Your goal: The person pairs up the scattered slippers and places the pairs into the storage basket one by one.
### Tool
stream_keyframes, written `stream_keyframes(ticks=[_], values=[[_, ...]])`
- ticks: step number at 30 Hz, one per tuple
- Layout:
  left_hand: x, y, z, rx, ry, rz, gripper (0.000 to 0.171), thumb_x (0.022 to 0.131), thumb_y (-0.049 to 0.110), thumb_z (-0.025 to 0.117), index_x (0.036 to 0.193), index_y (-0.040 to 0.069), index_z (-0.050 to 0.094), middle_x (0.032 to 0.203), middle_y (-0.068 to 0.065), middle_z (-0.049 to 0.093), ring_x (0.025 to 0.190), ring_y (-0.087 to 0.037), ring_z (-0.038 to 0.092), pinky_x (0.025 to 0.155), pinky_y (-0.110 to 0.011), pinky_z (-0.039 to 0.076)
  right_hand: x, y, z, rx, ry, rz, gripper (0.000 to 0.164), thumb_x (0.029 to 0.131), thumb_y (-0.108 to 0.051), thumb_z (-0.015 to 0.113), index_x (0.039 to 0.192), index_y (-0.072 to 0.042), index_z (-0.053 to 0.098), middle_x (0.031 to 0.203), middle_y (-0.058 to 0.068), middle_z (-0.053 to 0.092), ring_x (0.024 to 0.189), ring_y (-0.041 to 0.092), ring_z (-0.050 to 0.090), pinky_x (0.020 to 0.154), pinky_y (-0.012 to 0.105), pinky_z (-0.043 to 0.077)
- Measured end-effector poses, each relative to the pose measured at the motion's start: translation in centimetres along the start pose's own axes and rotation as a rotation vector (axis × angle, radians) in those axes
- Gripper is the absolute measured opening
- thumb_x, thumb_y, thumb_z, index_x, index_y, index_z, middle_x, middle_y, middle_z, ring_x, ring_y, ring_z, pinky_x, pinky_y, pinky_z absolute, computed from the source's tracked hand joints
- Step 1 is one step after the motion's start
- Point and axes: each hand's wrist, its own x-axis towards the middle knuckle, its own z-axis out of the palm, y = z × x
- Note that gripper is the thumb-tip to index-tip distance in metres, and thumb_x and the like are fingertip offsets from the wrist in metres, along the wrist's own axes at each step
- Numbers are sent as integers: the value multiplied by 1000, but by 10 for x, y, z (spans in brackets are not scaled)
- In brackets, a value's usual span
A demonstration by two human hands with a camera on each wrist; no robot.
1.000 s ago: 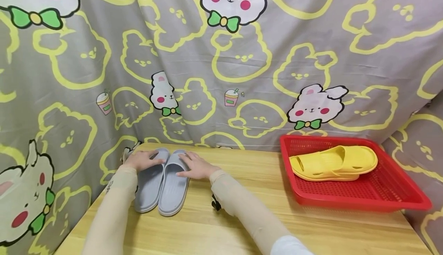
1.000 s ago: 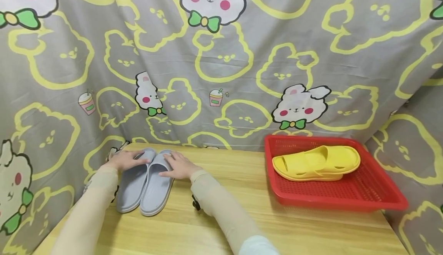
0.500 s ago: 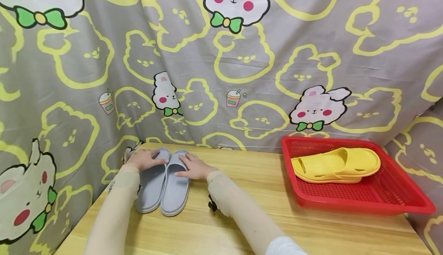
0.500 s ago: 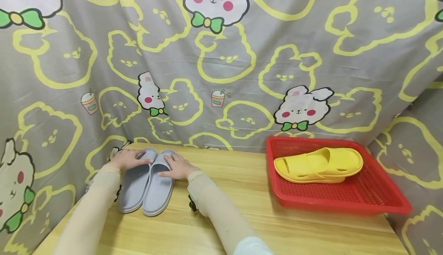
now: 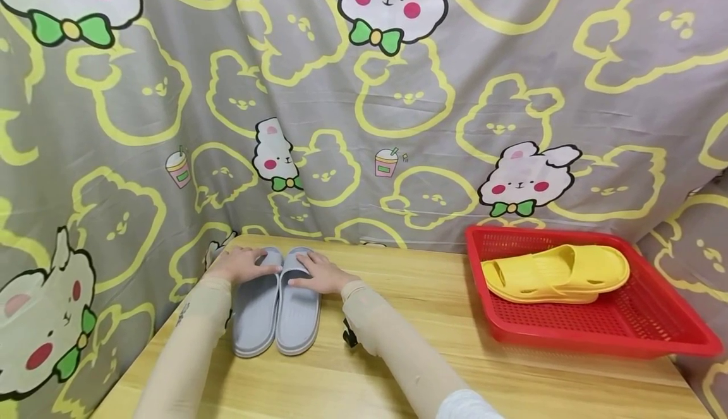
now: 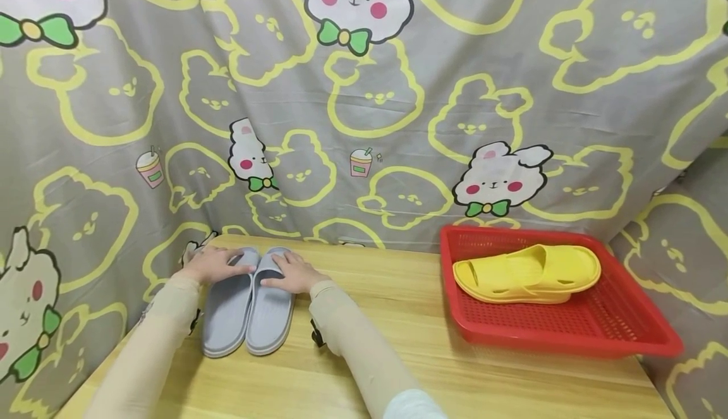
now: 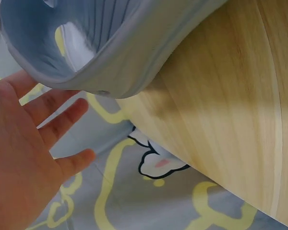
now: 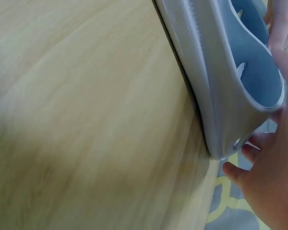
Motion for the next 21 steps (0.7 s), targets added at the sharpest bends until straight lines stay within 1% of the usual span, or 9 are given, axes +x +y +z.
stream_keyframes(ticks=[4,10,12,17,21], values=[[-4,5,1,0,13,16,96,79,84,42,141,11,51,136,-26,55,127,-53,45,99,-72,34,1,4,2,30,12,13,76,97,-62,40,157,-19,21,164,13,16,151,32,16,120,49,25],[-9,9,4,-49,5,35,94,80,81,47,140,9,52,134,-28,56,123,-51,51,95,-68,40,-1,8,1,36,41,14,70,100,-59,36,155,-17,26,163,11,20,151,31,20,120,47,26],[-11,9,4,-89,-6,44,93,80,78,50,140,7,51,134,-29,55,123,-51,51,95,-66,42,-3,9,1,28,54,10,68,100,-57,35,155,-16,28,162,11,22,150,31,22,119,46,27],[-15,7,5,-231,-45,60,94,80,71,61,142,2,48,137,-32,51,127,-49,49,100,-59,43,-5,11,0,28,81,13,67,101,-56,35,153,-15,31,160,12,28,148,31,26,119,45,29],[-16,5,6,-285,-49,63,94,79,67,65,143,0,46,139,-31,50,128,-47,49,102,-57,43,-4,14,-1,44,85,18,68,100,-56,37,153,-15,31,159,12,30,147,31,27,119,45,29]])
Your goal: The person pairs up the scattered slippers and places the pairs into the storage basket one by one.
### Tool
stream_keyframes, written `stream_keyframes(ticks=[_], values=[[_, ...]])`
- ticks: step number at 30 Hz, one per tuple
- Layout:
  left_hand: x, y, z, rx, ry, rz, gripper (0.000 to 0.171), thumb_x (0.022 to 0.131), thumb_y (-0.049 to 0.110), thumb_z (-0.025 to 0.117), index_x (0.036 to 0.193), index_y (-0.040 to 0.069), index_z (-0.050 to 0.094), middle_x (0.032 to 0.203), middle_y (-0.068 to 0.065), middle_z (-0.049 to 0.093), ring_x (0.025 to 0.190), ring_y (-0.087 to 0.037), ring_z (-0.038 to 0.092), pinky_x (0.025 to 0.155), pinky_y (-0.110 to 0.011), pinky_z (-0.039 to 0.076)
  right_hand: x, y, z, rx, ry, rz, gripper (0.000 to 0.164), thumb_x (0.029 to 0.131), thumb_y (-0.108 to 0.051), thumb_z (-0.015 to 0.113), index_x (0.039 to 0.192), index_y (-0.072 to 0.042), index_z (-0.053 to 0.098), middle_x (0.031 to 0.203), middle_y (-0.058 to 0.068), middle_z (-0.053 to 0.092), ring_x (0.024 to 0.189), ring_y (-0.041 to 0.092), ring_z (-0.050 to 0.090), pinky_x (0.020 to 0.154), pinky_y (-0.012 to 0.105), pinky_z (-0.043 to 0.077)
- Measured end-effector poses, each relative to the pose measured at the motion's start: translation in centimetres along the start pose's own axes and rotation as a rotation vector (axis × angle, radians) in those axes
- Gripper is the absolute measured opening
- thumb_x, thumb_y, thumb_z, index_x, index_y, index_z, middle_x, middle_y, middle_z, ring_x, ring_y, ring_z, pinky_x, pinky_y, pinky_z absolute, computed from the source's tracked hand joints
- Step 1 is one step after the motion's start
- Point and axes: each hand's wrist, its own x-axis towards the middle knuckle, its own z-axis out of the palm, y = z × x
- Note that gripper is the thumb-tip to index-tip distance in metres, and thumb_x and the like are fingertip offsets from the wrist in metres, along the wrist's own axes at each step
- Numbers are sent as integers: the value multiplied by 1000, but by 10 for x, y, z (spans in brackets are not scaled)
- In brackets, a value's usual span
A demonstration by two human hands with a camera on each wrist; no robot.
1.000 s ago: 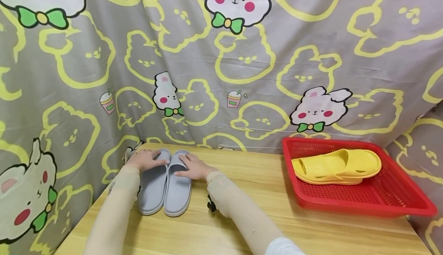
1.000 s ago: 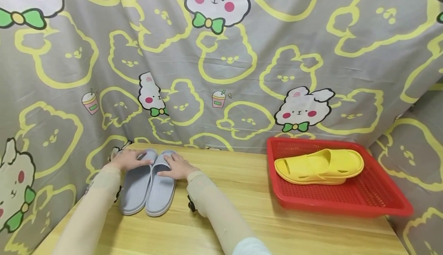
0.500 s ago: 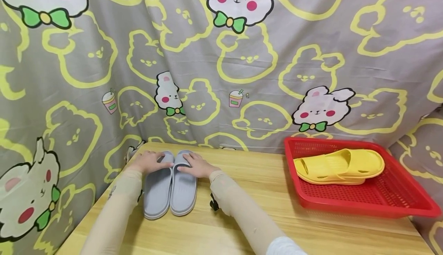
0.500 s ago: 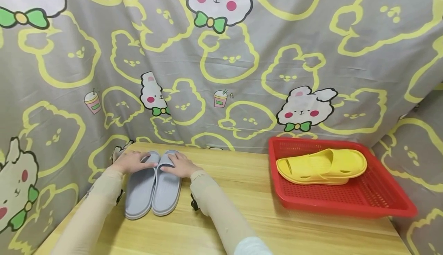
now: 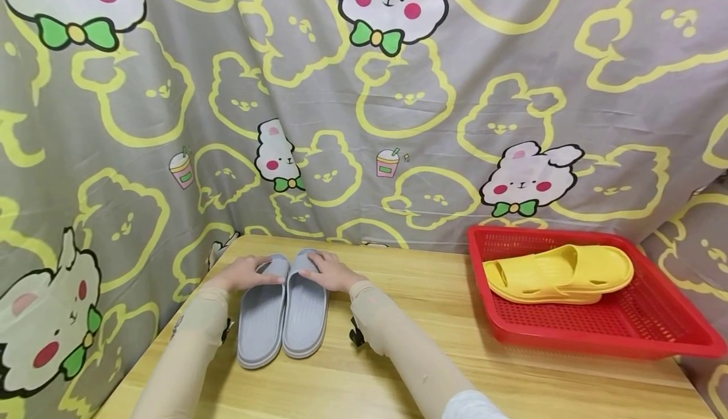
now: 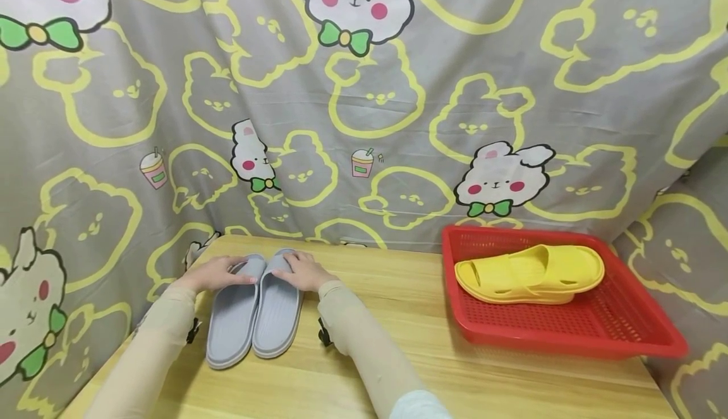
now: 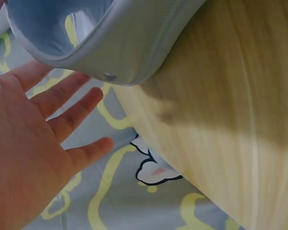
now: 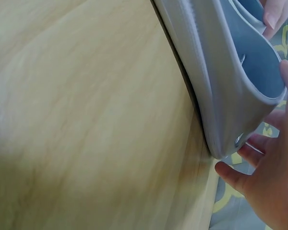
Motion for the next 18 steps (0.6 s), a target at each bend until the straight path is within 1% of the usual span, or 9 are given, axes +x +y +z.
stream_keyframes(ticks=[5,8,11,15,18], values=[[-3,-1,0,-41,-7,4,92,80,64,66,144,1,44,142,-29,49,130,-46,48,103,-57,42,-1,1,-1,14,-3,-9,70,100,-56,39,154,-12,29,159,12,29,148,33,26,119,46,27],[-4,0,1,-39,11,12,92,79,64,68,144,2,46,141,-27,51,128,-45,50,102,-56,44,-1,3,-2,27,6,-25,72,99,-56,41,154,-11,29,159,11,31,147,35,28,119,47,27],[-3,0,1,3,62,40,93,76,66,69,141,3,50,137,-24,56,124,-43,54,99,-55,46,-3,5,-4,45,25,-33,73,97,-57,45,153,-12,32,157,10,36,145,33,33,118,46,28],[-3,2,0,88,139,81,93,71,72,69,135,6,57,129,-19,64,116,-39,61,93,-54,49,-5,7,-7,77,63,-35,75,93,-58,53,151,-14,37,150,9,47,138,29,43,115,43,35],[-2,4,0,137,187,109,92,69,74,69,132,7,61,123,-17,67,110,-37,64,89,-52,51,-6,9,-8,102,80,-32,78,90,-60,57,150,-15,37,147,10,49,135,27,47,113,41,38]])
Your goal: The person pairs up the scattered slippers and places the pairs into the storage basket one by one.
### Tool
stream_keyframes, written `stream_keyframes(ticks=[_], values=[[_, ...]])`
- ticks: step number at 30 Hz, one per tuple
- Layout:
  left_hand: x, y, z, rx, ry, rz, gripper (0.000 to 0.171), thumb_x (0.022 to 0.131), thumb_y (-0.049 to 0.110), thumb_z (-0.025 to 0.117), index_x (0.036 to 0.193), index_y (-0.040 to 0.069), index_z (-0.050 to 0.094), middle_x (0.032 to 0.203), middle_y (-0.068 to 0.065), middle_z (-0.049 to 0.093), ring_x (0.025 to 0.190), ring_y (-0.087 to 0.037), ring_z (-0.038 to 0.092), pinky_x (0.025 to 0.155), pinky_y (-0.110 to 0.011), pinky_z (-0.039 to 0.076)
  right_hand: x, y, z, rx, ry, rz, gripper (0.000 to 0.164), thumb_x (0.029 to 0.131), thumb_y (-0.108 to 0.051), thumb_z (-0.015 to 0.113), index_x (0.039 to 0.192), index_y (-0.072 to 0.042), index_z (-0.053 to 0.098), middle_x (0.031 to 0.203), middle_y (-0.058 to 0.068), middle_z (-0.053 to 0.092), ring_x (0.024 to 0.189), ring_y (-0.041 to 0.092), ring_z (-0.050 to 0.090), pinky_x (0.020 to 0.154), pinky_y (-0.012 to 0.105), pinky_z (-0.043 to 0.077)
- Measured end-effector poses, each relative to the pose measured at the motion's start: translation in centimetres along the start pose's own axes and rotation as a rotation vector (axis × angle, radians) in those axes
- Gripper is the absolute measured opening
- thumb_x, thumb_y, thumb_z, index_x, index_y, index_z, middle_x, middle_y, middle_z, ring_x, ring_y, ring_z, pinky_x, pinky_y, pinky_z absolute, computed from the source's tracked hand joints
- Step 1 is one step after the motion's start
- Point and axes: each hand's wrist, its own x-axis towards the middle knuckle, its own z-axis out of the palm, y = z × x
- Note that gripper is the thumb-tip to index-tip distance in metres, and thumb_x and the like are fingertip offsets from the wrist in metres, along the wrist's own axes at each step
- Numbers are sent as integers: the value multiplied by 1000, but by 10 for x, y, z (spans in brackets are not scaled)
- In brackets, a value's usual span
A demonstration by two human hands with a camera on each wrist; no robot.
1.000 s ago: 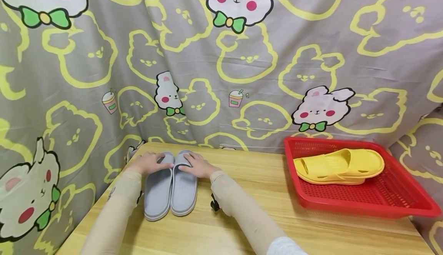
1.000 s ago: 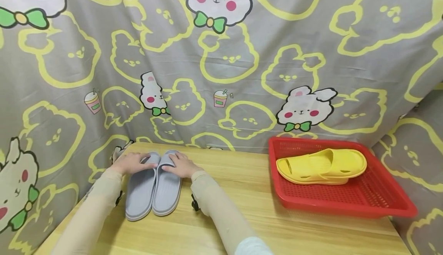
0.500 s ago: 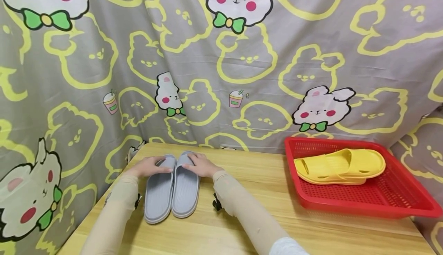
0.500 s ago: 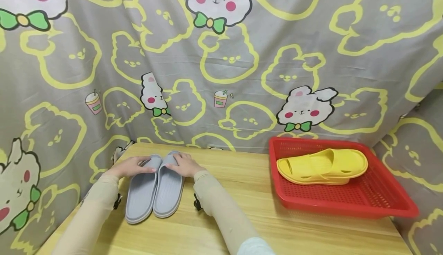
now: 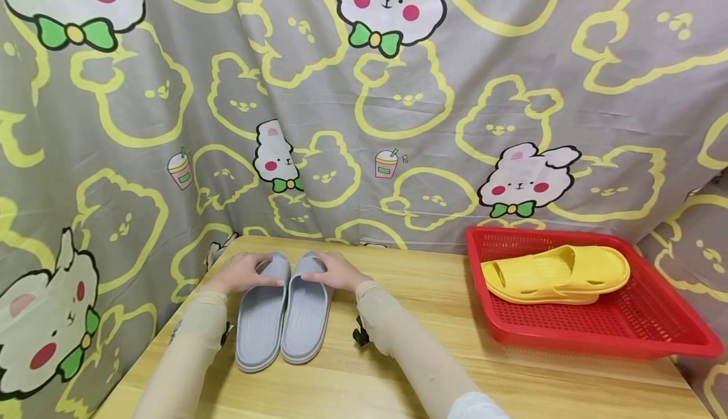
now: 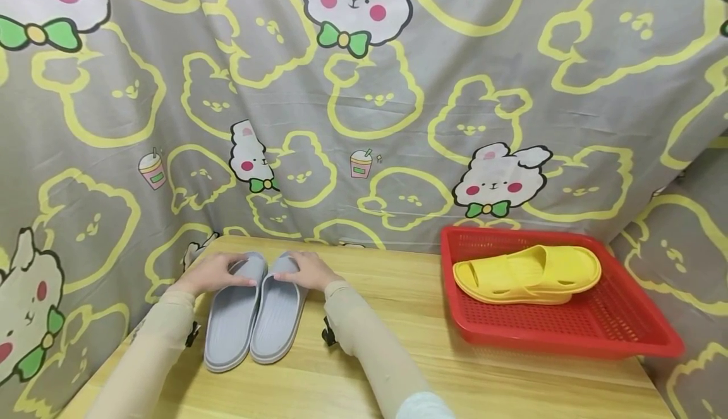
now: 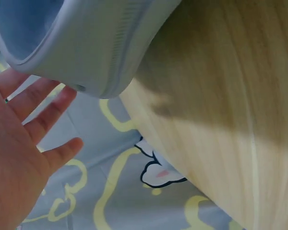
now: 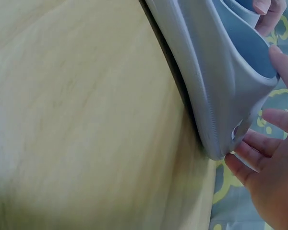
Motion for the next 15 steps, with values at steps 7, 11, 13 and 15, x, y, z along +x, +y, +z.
stream_keyframes(ticks=[7,11,13,15], values=[[-1,2,-4,55,107,41,93,66,78,68,129,10,63,116,-15,70,101,-33,67,84,-50,53,-3,4,-6,-21,27,-7,81,87,-61,61,150,-16,37,147,11,49,135,26,48,113,40,38],[-4,4,-10,78,180,51,94,64,80,68,126,10,65,115,-15,71,101,-35,66,85,-51,51,-3,3,-11,-50,50,-29,80,85,-60,63,149,-17,39,146,9,51,132,25,50,111,38,41],[-6,5,-14,82,204,54,95,63,79,69,126,8,65,120,-17,68,107,-38,64,89,-53,49,-4,1,-13,-56,58,-32,81,85,-60,64,148,-17,40,145,10,51,132,26,50,110,38,41],[-8,7,-18,96,220,48,97,63,79,69,127,8,64,124,-18,66,111,-41,61,92,-56,48,-5,-3,-17,-54,62,-21,83,84,-60,66,149,-15,39,144,13,51,132,28,49,110,40,41]])
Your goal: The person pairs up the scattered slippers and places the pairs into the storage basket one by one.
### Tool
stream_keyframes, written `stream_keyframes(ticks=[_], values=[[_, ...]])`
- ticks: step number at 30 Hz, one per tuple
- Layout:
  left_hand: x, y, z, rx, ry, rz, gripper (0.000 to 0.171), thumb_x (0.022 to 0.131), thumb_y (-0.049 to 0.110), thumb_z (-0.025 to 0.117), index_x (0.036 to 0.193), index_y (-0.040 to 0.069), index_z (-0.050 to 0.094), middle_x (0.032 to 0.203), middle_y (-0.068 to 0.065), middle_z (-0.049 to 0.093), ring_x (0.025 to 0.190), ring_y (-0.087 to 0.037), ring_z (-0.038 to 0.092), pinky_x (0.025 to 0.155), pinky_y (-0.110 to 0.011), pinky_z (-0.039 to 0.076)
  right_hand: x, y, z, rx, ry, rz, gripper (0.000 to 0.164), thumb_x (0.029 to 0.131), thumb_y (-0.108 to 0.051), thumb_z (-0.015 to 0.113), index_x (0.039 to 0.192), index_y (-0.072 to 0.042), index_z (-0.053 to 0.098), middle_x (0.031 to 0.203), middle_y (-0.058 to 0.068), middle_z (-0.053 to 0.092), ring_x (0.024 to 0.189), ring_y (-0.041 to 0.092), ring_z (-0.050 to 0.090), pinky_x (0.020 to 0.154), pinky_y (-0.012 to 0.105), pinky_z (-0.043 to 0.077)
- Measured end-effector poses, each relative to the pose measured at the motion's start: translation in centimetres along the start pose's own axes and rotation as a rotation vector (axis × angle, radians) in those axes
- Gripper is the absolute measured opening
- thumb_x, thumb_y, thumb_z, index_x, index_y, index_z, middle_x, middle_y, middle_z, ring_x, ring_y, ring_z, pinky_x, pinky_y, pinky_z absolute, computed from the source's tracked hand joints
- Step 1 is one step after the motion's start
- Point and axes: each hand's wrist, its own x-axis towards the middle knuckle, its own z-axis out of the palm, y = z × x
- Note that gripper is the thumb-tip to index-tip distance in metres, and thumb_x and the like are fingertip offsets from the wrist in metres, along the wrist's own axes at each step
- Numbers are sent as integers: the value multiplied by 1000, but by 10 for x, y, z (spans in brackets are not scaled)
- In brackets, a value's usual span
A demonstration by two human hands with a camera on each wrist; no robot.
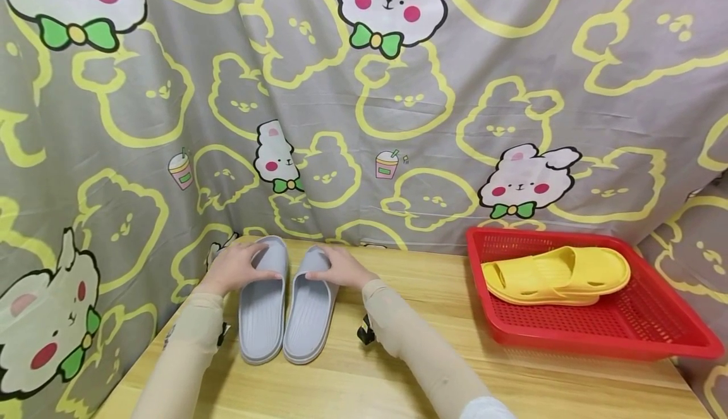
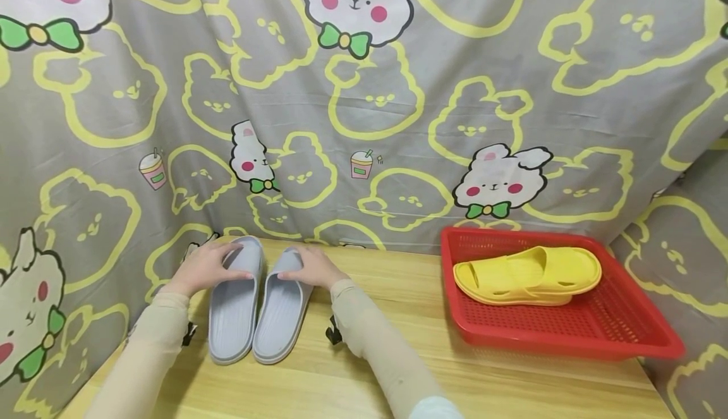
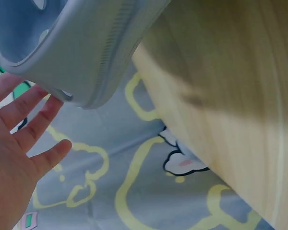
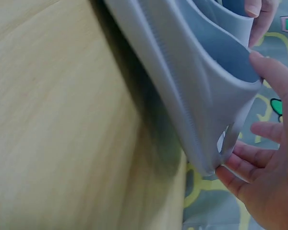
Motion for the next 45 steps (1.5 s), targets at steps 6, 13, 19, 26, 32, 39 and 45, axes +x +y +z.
stream_keyframes(ticks=[6,13,19,26,32,39,45], values=[[-1,6,-12,60,44,-7,102,60,83,68,130,8,62,127,-20,63,113,-43,59,89,-61,45,-6,-9,-13,1,5,52,91,80,-57,71,150,-11,36,144,20,47,133,33,44,109,43,42],[-2,9,-21,82,86,4,105,58,83,68,130,7,61,124,-20,64,108,-43,59,90,-60,44,-11,-12,-23,13,-4,88,94,78,-54,75,150,-7,37,144,21,44,129,33,44,104,44,45],[-4,11,-26,97,94,11,104,59,81,69,129,5,62,121,-23,65,106,-43,60,93,-59,43,-15,-13,-27,-7,-16,106,95,76,-54,76,148,-6,39,145,20,42,127,31,42,102,42,46],[-6,11,-30,97,100,-9,105,60,82,68,129,4,62,121,-24,64,107,-44,58,93,-59,42,-21,-14,-34,17,3,113,94,75,-53,78,148,-7,41,143,19,42,127,30,41,101,43,45],[-5,11,-31,87,106,-37,105,61,82,67,130,3,60,121,-25,63,109,-46,56,96,-60,40,-27,-12,-38,51,53,124,93,74,-52,79,147,-9,42,139,17,43,123,29,42,99,44,46],[-8,12,-34,87,113,-85,107,62,82,66,133,2,58,119,-26,62,109,-49,53,97,-62,38,-31,-11,-40,33,119,115,91,72,-54,79,143,-8,46,133,13,47,116,25,42,95,42,45],[-10,13,-34,79,128,-122,106,64,83,64,134,4,56,122,-27,59,108,-48,52,94,-62,39,-35,-10,-42,17,194,126,87,71,-52,81,140,-10,49,135,11,45,121,26,37,102,46,36]])
